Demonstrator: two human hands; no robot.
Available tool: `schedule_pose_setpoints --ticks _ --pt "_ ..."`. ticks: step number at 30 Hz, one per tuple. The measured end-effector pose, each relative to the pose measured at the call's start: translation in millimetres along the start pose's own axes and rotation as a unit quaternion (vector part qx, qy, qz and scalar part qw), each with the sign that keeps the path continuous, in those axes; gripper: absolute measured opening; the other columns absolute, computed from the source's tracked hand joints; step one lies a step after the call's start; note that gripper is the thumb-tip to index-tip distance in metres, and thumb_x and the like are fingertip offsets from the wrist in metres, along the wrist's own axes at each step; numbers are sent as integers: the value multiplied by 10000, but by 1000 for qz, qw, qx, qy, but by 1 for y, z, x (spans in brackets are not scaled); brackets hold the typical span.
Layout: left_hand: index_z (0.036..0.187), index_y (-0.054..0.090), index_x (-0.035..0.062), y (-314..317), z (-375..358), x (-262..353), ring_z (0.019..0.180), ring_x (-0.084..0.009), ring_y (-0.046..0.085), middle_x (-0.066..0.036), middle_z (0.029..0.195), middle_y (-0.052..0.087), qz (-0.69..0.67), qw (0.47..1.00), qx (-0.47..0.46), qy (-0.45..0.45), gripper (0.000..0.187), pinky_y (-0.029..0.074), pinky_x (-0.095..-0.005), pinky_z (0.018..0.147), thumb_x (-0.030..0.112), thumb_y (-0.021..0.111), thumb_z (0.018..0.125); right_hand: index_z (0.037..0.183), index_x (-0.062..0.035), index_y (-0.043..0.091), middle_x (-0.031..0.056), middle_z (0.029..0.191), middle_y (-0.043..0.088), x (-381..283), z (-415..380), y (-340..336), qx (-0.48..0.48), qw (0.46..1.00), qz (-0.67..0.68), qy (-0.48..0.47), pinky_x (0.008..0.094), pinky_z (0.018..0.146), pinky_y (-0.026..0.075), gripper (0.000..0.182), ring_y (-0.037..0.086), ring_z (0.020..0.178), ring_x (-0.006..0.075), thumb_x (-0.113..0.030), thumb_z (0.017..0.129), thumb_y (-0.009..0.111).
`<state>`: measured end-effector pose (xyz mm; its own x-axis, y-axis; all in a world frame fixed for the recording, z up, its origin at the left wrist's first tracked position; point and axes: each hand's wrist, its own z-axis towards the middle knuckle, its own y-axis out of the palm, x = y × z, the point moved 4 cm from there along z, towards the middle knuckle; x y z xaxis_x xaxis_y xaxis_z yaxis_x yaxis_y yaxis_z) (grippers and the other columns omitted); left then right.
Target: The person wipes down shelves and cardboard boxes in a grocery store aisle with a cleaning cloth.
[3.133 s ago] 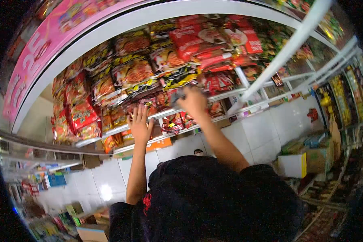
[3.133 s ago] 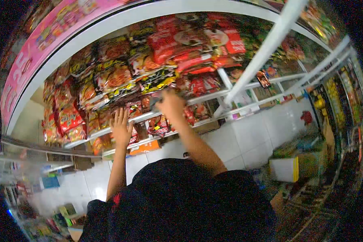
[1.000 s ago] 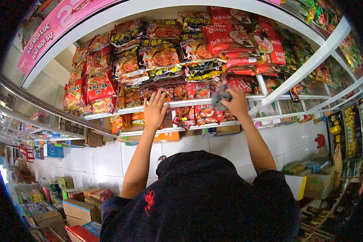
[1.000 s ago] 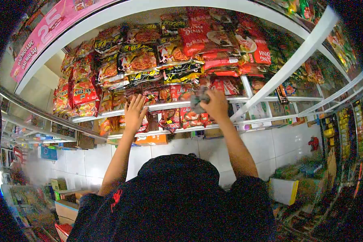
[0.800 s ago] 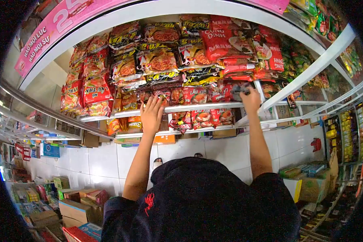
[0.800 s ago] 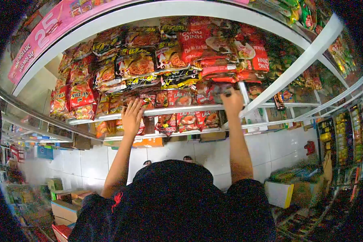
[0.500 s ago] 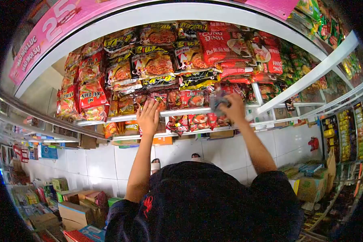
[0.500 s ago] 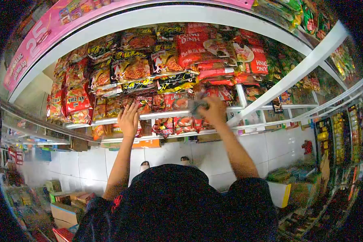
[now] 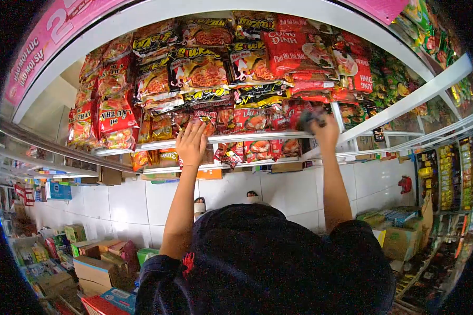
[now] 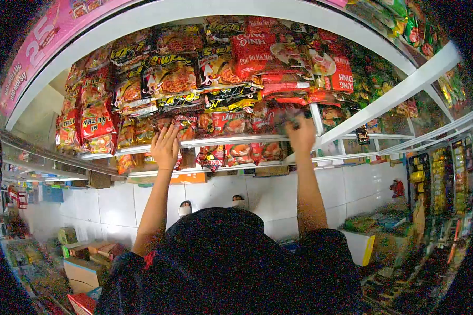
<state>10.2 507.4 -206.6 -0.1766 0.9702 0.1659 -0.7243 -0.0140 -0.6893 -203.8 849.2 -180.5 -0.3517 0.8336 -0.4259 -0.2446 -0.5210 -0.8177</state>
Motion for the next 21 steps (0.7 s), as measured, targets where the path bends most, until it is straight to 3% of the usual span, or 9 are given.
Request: schedule_pose_setpoints --ticks 1,4,5,7,10,12,14,16,21 --pt "1016 613 170 0 -1 0 1021 -185 533 -18 1069 589 -3 1000 10 -1 276 370 -357 881 168 540 750 860 -62 589 143 795 578 2 7 -17 70 996 -38 43 411 705 429 344 541 791 324 -265 608 706" --pt "1013 613 165 -1 -1 1 1014 -190 537 -26 1044 598 -8 1000 22 -6 280 370 -361 885 159 552 739 867 -65 588 152 812 587 -20 7 -3 75 995 -19 56 412 723 426 343 544 814 320 -265 612 701" --pt "1011 614 165 -1 0 1 1012 -192 538 -24 1044 598 -9 1000 21 -7 279 372 -361 884 160 553 739 881 -68 586 160 845 579 -37 -1 12 71 996 -43 -28 420 747 423 352 536 843 325 -276 618 695" --pt "1010 614 164 -2 -1 2 1011 -194 539 -22 1045 597 -7 1000 16 -12 278 373 -361 883 161 555 738 923 -72 587 165 951 549 -85 -32 24 -35 997 16 -68 421 831 391 369 487 938 338 -264 623 687" --pt "1023 605 165 -4 0 2 1002 -201 542 -19 1057 591 -9 1000 8 -11 280 383 -368 870 165 549 749 941 -71 587 159 943 552 -78 -41 21 -42 990 54 -121 416 834 392 383 489 924 335 -251 618 689" --pt "1035 598 162 -5 1 1 1000 -207 542 -25 1064 588 -16 1000 -7 -5 283 385 -382 864 169 543 757 898 -50 604 167 882 570 -27 -10 12 -1 993 70 -96 399 796 409 349 519 859 318 -269 635 666" --pt "1041 594 159 -6 2 1 996 -215 543 -30 1074 584 -20 1000 -9 -9 287 386 -394 862 170 539 759 888 -28 607 161 841 582 3 17 -14 -24 998 8 64 408 705 432 356 552 824 317 -272 634 657" --pt "1036 596 155 -5 1 2 990 -222 545 -33 1080 582 -19 1000 -6 -12 285 386 -398 866 168 538 757 877 -49 607 158 799 601 10 24 -12 53 992 -46 105 411 667 445 318 563 728 319 -251 639 668" --pt "1037 598 157 -4 2 1 994 -219 545 -32 1082 581 -17 1000 -4 -6 281 383 -386 870 177 533 764 915 -83 607 156 917 586 -52 -5 27 84 989 -90 -79 394 829 415 371 537 909 322 -304 625 679"
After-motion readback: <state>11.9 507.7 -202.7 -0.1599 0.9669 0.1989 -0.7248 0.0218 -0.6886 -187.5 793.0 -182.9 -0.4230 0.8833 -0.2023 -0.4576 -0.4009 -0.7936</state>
